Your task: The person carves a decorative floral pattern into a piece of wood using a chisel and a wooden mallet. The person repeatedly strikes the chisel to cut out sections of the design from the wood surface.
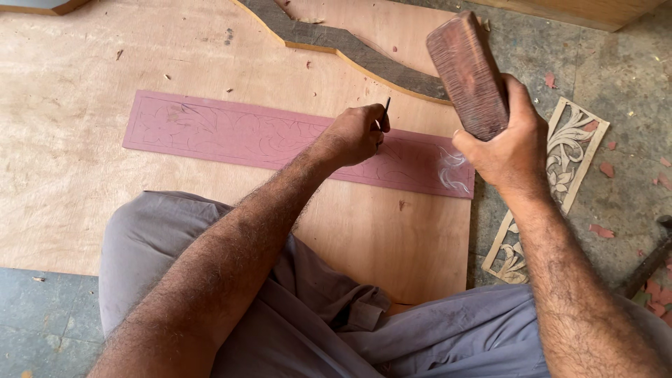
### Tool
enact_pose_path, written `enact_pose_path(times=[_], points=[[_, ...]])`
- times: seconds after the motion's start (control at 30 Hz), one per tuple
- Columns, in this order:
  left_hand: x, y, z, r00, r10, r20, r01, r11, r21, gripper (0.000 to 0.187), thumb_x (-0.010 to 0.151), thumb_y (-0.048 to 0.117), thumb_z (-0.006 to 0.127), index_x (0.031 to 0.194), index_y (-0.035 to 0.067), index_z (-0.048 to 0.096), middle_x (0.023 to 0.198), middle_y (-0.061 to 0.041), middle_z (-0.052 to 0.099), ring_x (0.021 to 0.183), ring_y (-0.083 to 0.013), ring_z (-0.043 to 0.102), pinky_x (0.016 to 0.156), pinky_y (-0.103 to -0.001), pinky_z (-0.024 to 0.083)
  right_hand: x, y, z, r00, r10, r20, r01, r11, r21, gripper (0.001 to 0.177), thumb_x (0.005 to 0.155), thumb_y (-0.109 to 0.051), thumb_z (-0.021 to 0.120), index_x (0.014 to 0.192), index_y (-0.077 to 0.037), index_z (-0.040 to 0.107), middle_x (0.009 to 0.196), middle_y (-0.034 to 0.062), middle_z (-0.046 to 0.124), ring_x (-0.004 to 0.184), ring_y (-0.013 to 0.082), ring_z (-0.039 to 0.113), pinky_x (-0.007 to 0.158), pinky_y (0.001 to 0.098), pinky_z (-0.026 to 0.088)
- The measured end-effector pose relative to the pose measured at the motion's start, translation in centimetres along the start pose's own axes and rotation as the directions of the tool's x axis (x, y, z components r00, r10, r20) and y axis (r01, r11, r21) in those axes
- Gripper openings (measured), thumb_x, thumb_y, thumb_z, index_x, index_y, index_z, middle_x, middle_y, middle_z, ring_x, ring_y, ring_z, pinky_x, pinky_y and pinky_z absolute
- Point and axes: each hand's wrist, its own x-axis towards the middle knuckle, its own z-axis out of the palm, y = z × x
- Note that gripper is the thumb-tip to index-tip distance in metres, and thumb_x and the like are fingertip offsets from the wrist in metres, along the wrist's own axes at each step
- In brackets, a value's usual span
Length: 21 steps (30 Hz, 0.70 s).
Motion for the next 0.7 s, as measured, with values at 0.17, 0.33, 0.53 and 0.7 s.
enact_pose_path(times=[0.17,0.33,0.53,0.7], points=[[-0.5,0.2,0.3,1.0,-0.028,-0.008,0.029,0.999,0.018,0.011,0.097,0.009,0.061,0.107,0.008,0.065,0.098,-0.009,0.075,0.087,-0.0199,0.075,0.075,-0.036,0.063,0.0,-0.2,-0.2,0.998,-0.047,-0.038,0.047,0.999,-0.02,0.068,0.085,-0.012,0.079,0.146,0.0,0.052,0.123,0.0157,0.071,0.11,0.0272,0.072,0.096,0.0404,0.06],[-1.2,0.1,1.0,0.997,0.005,-0.075,-0.001,0.999,0.045,0.008,0.096,0.009,0.062,0.102,0.01,0.067,0.093,-0.009,0.075,0.086,-0.0183,0.075,0.075,-0.035,0.063,0.5,0.0,0.7,0.993,0.038,0.11,-0.039,0.999,0.009,0.071,0.083,-0.013,0.077,0.148,-0.003,0.049,0.123,0.0161,0.067,0.103,0.0262,0.072,0.084,0.0395,0.063],[-0.6,-0.5,1.1,0.998,0.039,-0.049,-0.032,0.991,0.132,0.006,0.096,0.01,0.064,0.102,0.01,0.067,0.095,-0.009,0.076,0.087,-0.0197,0.075,0.078,-0.037,0.063,0.6,-1.0,1.5,0.993,0.043,0.106,-0.053,0.994,0.097,0.075,0.08,-0.01,0.077,0.15,-0.008,0.049,0.125,0.0136,0.07,0.108,0.0256,0.072,0.088,0.0404,0.065],[1.1,-1.2,1.2,0.998,0.063,-0.006,-0.061,0.989,0.132,0.006,0.094,0.011,0.066,0.1,0.012,0.069,0.097,-0.005,0.076,0.089,-0.016,0.074,0.078,-0.032,0.065,1.2,-1.3,1.1,0.939,0.228,0.256,-0.215,0.973,-0.079,0.085,0.073,-0.009,0.078,0.152,-0.014,0.047,0.129,0.0122,0.066,0.097,0.0269,0.071,0.083,0.0435,0.063]])
